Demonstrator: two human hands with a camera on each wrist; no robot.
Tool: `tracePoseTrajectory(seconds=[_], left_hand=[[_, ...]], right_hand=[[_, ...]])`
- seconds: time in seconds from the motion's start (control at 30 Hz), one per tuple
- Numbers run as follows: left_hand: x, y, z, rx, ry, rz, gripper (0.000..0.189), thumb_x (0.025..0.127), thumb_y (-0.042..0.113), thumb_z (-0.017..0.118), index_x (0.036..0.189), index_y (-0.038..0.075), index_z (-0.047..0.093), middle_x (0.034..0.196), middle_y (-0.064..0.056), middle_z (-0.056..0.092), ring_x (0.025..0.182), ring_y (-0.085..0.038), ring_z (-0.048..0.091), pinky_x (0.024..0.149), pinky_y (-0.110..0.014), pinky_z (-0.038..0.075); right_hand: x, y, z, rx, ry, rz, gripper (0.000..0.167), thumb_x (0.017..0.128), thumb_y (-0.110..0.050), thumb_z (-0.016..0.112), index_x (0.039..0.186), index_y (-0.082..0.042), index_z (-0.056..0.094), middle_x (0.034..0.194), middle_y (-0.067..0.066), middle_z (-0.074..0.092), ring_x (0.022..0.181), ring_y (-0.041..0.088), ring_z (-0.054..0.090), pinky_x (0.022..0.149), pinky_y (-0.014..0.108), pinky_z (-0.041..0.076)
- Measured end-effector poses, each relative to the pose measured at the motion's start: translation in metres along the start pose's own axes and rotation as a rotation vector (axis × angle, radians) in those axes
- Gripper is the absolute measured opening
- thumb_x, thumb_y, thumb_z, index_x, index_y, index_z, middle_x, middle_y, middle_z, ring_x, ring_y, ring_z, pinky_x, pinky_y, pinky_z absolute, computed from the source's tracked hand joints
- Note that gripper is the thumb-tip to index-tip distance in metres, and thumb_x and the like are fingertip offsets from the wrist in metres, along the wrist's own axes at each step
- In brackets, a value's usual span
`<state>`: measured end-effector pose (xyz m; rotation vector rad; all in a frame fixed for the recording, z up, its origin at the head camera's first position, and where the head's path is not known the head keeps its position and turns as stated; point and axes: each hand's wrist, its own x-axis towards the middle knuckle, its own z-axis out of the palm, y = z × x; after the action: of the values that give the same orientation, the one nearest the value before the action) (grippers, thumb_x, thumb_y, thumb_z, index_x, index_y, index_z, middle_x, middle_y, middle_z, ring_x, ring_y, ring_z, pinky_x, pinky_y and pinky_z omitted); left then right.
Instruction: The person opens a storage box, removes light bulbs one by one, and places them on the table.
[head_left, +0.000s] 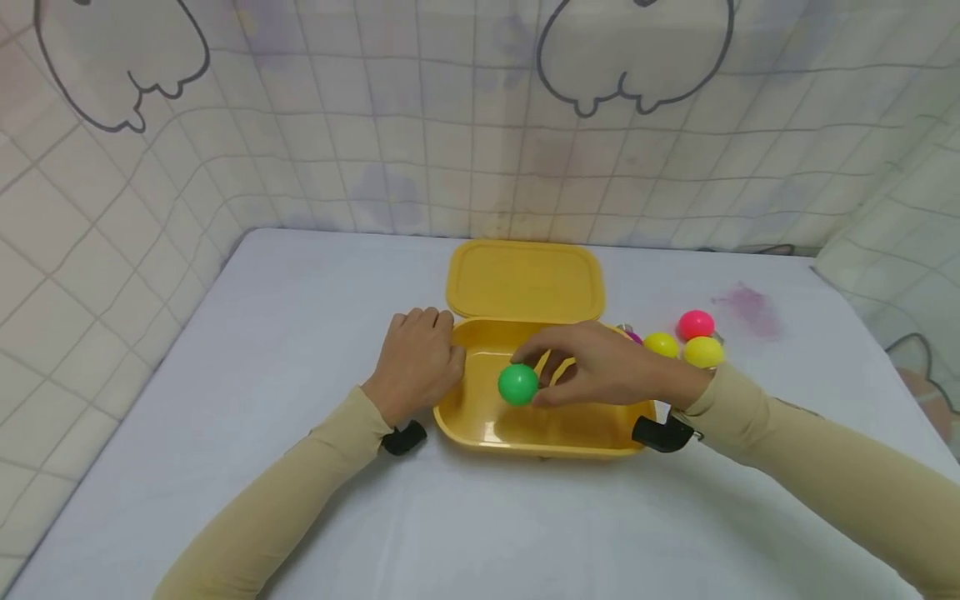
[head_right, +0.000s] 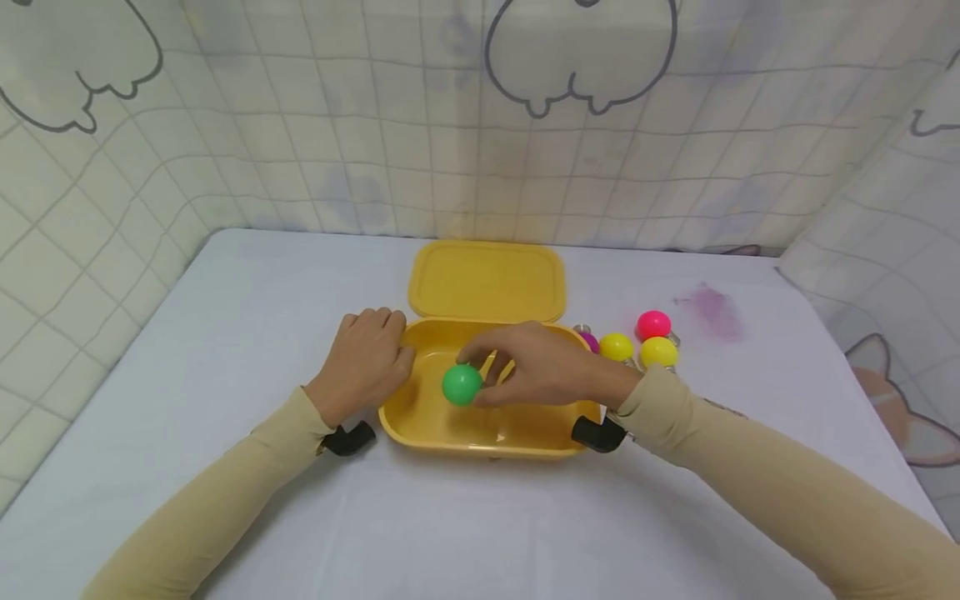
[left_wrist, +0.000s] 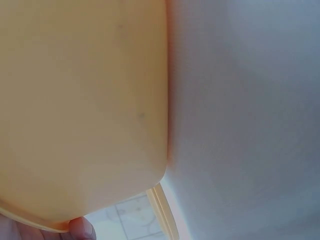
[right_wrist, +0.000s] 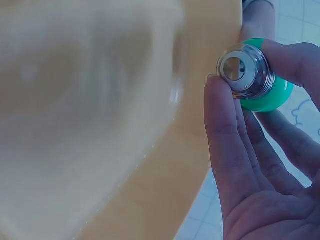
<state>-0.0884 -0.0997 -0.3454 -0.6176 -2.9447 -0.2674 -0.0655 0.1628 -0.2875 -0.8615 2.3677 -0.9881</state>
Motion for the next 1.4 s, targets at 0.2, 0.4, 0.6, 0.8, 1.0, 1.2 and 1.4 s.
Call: tracePoseTrajectory(seconds=[0.2,0.4,0.6,0.8,1.0,1.2,1.4], left_hand=[[-0.001,0.0,0.001,-0.009,0.002,-0.002,0.018,0.097,0.02,0.045,0.089,0.007,0.053,0.079,-0.007,0.048,0.076,-0.026,0.046,0.074,-0.036,0.031],[0.0,0.0,0.003,-0.008,0.011,0.003,0.018,0.097,0.02,0.044,0.087,0.007,0.051,0.078,-0.006,0.048,0.074,-0.026,0.045,0.073,-0.036,0.031],[0.001,0.0,0.004,-0.021,0.012,0.001,0.017,0.096,0.02,0.046,0.088,0.007,0.053,0.078,-0.006,0.048,0.075,-0.026,0.045,0.073,-0.036,0.031],[0.001,0.0,0.004,-0.023,0.015,0.004,0.017,0.096,0.02,0.046,0.087,0.007,0.053,0.077,-0.006,0.048,0.073,-0.026,0.045,0.072,-0.036,0.03],[0.0,0.0,0.002,-0.031,0.026,0.012,0.017,0.095,0.02,0.047,0.085,0.006,0.052,0.075,-0.007,0.047,0.071,-0.026,0.044,0.072,-0.035,0.029],[0.0,0.0,0.003,-0.027,0.033,0.014,0.017,0.095,0.019,0.046,0.085,0.007,0.051,0.075,-0.006,0.046,0.071,-0.025,0.043,0.071,-0.035,0.029],[0.0,0.0,0.003,-0.028,0.021,0.006,0.017,0.095,0.02,0.046,0.085,0.007,0.051,0.075,-0.006,0.046,0.072,-0.026,0.043,0.072,-0.035,0.028]], right_hand=[[-0.01,0.004,-0.005,0.029,0.025,0.007,0.042,0.087,-0.028,0.083,0.126,-0.022,0.068,0.12,-0.005,0.071,0.099,0.011,0.072,0.089,0.03,0.061],[-0.02,0.007,-0.011,0.051,0.074,0.007,0.042,0.086,-0.025,0.084,0.126,-0.023,0.069,0.12,-0.004,0.071,0.097,0.012,0.072,0.088,0.027,0.061],[-0.032,0.01,-0.018,0.045,0.121,0.026,0.045,0.086,-0.026,0.084,0.127,-0.021,0.068,0.117,-0.002,0.071,0.097,0.012,0.072,0.09,0.028,0.061],[-0.043,0.014,-0.026,0.062,0.165,0.074,0.047,0.084,-0.027,0.086,0.127,-0.025,0.069,0.117,-0.004,0.071,0.098,0.014,0.072,0.091,0.028,0.061],[-0.055,0.018,-0.035,0.047,0.208,0.094,0.046,0.084,-0.031,0.086,0.126,-0.027,0.069,0.119,-0.005,0.071,0.099,0.014,0.072,0.09,0.026,0.061],[-0.067,0.022,-0.046,0.042,0.263,0.118,0.038,0.087,-0.034,0.083,0.123,-0.031,0.069,0.113,-0.005,0.072,0.097,0.014,0.07,0.083,0.025,0.061],[-0.079,0.031,-0.058,-0.013,0.335,0.156,0.043,0.087,-0.031,0.083,0.127,-0.029,0.069,0.118,-0.005,0.071,0.099,0.009,0.07,0.086,0.02,0.059]])
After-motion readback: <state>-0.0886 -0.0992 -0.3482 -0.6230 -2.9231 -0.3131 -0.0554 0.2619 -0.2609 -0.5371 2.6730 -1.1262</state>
